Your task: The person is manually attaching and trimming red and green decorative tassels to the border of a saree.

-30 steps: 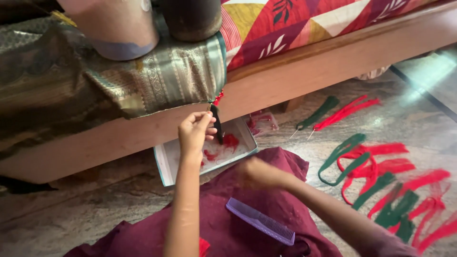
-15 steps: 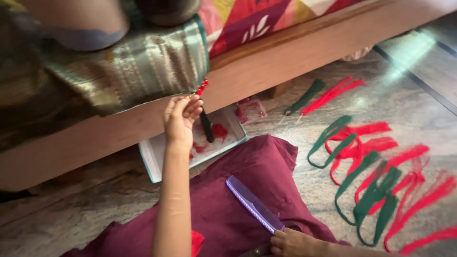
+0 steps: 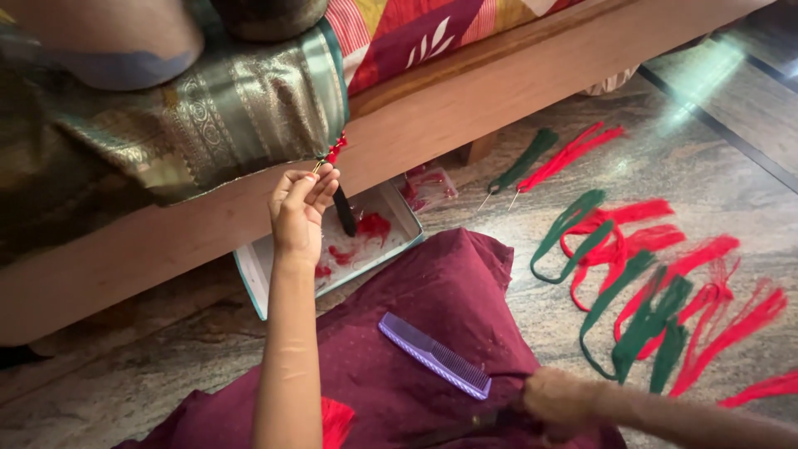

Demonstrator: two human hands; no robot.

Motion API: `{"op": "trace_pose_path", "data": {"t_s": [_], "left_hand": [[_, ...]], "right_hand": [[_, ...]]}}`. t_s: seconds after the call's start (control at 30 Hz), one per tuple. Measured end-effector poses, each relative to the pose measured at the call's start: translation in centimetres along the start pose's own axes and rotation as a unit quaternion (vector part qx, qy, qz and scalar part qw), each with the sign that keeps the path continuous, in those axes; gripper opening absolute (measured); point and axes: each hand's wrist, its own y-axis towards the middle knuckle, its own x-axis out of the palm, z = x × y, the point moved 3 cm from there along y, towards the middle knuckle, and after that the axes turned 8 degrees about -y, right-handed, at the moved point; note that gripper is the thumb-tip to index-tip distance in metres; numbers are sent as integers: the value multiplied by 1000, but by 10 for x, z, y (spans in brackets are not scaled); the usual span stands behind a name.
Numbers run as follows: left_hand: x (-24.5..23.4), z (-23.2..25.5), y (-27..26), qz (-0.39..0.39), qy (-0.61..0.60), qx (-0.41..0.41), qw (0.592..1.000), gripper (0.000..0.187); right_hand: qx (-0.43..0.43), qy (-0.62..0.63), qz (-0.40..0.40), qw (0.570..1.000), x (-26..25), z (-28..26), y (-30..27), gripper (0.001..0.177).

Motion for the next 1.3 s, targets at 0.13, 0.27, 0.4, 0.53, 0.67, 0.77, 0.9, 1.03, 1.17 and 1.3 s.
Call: {"op": "trace_pose_path", "data": {"t_s": [0.13,0.27,0.4,0.53,0.67,0.77,0.9,1.03,1.17,1.3], "left_hand": [[-2,1,1,-14,-3,5,1000,2],[-1,-1,-1,-5,-17,3,1000,2],[-7,-4,2,8,-39,-5,999,4],[-11,-4,4,0,-35,2,999,3],[-20,-11,6,13,-33,5,999,5],[-12,-8,1,14,-30,11,999,7],[-11,-10,4,17,-48,18,999,10],[-6,-5,3,25,-42,14,999,9],[-9,-6,3,23,-45,17,999,9],[-10,-5,4,21,-49,20,998,9]], "right_hand": [[5,219,148,964,-42,43,-6,18],[1,549,220,806,-115,73,-2,34],[-95,656,240,710,-156,86,12,35],[-92,692,218,682,-171,92,24,36],[-129,721,196,651,-179,104,36,40],[-135,732,194,639,-187,105,40,40],[-101,723,209,651,-201,102,41,38],[-81,702,216,674,-204,104,43,35],[-65,653,237,717,-209,102,38,35],[-57,613,256,745,-217,99,32,35]]}}
